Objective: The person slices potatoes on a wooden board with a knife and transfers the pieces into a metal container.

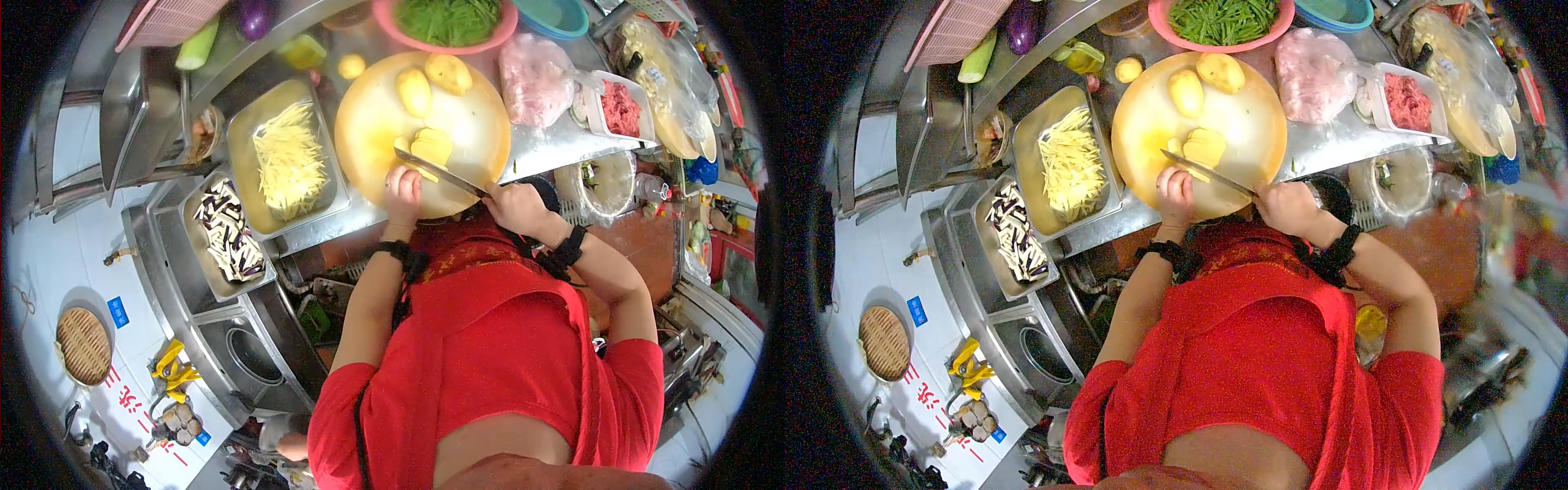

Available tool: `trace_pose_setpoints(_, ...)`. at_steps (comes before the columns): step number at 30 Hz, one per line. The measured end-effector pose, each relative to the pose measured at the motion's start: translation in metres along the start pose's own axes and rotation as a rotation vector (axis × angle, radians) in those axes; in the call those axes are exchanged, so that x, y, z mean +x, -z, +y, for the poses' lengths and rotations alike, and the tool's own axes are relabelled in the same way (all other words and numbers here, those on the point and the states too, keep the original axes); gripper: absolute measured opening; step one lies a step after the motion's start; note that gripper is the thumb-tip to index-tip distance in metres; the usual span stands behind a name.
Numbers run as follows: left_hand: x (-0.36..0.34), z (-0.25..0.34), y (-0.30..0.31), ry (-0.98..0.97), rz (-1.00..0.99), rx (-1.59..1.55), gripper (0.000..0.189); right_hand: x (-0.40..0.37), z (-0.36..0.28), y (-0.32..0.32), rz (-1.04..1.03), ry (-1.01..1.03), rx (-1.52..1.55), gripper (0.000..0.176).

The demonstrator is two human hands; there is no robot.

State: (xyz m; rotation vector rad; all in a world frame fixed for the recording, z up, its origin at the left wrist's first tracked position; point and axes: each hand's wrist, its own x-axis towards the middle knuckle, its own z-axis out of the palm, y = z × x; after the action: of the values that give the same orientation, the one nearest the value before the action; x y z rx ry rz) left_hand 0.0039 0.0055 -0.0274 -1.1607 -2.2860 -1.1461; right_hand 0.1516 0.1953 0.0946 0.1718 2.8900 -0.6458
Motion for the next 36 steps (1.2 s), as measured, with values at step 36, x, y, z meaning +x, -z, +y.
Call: trace_pose_setpoints(36,0.002,0.003,0.002,0.027,0.022,0.027,0.014,-0.001,-0.004,0.002,-0.027,-0.011,-0.009,0.025)
